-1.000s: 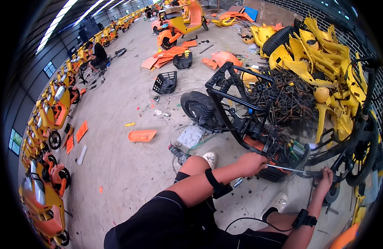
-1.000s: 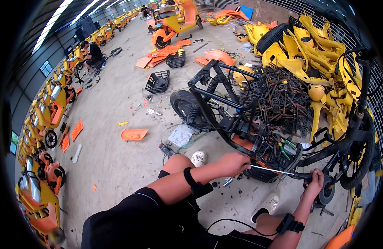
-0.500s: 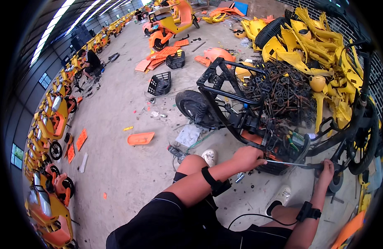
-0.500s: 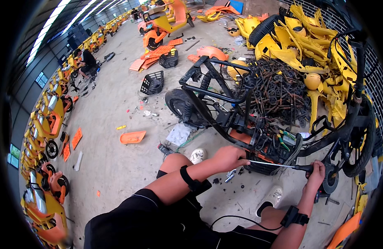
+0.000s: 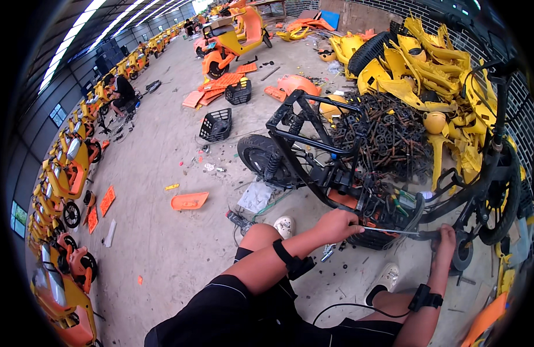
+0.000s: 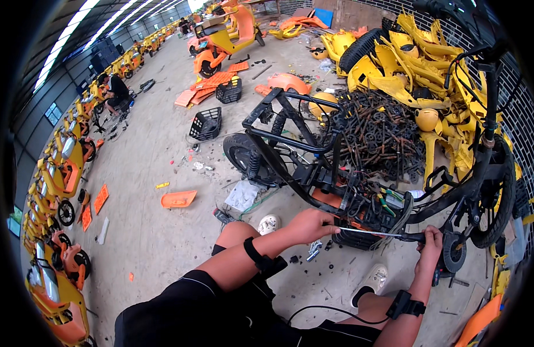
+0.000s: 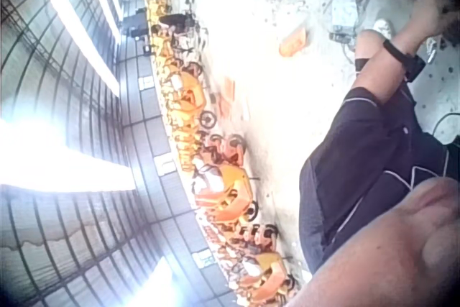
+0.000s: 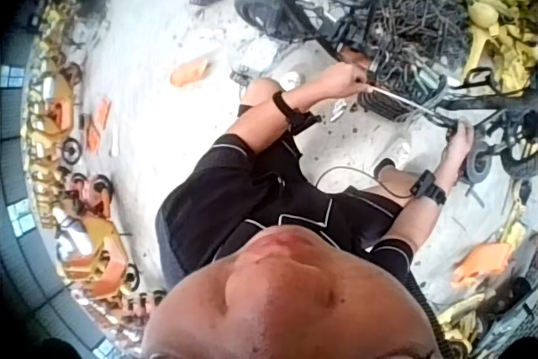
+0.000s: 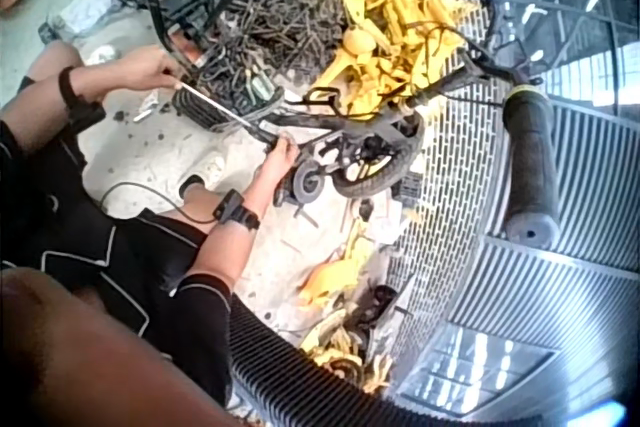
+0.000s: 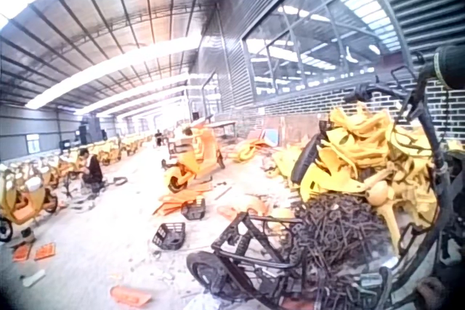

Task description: The person performs maintenance on a scooter frame by hand and using a tool to loosen a screw, handles various wires and connectors, and finally places a gray seat panel onto the frame.

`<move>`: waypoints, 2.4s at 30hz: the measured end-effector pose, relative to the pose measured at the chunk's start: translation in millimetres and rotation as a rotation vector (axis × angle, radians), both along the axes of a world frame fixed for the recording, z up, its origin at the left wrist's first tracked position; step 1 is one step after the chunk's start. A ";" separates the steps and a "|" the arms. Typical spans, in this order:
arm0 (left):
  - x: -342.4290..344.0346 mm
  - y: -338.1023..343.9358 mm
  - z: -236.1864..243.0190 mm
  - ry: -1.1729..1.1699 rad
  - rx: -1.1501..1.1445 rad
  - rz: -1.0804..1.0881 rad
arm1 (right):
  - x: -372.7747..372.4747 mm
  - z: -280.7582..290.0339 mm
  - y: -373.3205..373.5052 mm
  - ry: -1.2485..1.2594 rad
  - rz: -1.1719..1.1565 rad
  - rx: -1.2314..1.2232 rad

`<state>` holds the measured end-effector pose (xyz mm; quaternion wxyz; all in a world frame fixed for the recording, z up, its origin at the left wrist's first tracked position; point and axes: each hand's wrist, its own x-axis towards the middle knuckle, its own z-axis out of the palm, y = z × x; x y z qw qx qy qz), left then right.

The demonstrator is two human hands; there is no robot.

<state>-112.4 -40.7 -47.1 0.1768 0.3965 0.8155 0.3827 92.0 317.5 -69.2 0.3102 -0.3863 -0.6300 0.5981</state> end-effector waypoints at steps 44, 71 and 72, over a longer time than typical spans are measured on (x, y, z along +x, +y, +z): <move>-71.8 -27.0 4.0 -0.815 0.998 0.509 | -68.8 66.1 -211.7 -0.116 0.785 0.442; -73.6 -42.1 20.1 -0.799 1.015 0.478 | -151.9 100.2 -275.6 -0.121 0.719 0.563; -74.4 -41.8 20.1 -0.818 1.063 0.468 | -150.7 104.3 -272.9 -0.092 0.711 0.542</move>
